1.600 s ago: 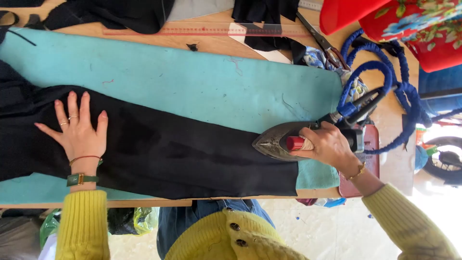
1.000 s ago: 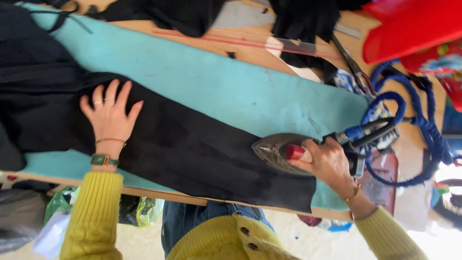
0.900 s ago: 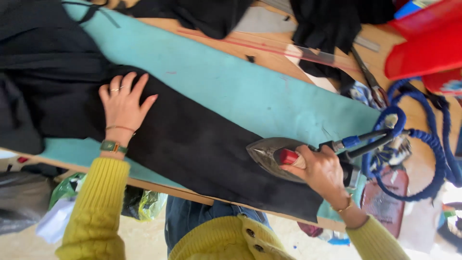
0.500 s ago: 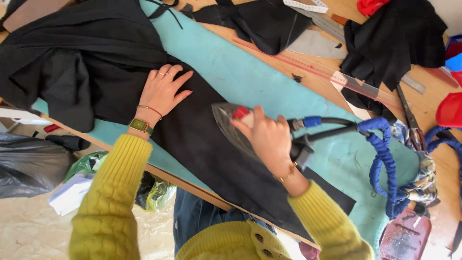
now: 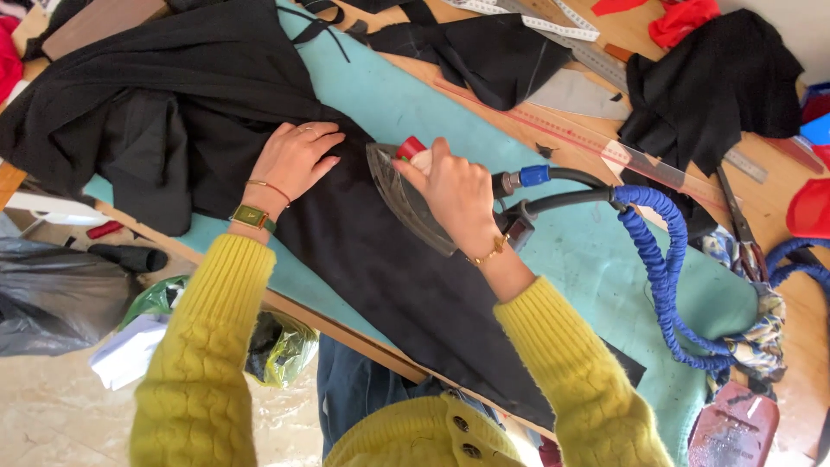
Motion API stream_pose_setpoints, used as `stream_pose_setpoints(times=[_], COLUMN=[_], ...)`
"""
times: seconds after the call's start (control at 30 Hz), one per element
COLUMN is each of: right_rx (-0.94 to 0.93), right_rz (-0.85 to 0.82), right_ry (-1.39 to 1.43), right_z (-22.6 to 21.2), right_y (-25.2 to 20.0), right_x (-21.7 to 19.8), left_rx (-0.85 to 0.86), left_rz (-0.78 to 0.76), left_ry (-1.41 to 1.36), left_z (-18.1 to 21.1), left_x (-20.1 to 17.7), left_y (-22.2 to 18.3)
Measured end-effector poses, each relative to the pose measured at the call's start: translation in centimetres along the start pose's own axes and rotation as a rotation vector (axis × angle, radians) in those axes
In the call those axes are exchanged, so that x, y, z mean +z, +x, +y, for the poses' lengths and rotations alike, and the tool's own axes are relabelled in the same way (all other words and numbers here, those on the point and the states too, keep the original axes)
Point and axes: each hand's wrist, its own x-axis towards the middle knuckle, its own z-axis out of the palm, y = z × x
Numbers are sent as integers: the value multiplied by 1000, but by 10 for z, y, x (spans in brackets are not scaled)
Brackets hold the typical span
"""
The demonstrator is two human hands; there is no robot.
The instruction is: Ironing and pressing black fabric garments on a padded board using a steam iron.
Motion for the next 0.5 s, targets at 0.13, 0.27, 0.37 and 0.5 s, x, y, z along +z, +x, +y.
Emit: stream_pose_setpoints(times=[0.13,0.27,0.37,0.5], right_rx=[9,16,1,-58], right_rz=[-72,-145,-202,-385], right_ry=[-35,-16,-6,-43], right_z=[34,85,145,255], right_y=[-45,-106,-156,-249], right_x=[-33,-81,-111,-111], left_rx=[24,15,2,7], left_rz=[54,37,42,58], left_ry=[16,67,97,83], left_z=[2,2,6,32], left_x=[-1,4,5,-26], left_y=[-3,-7,-7,5])
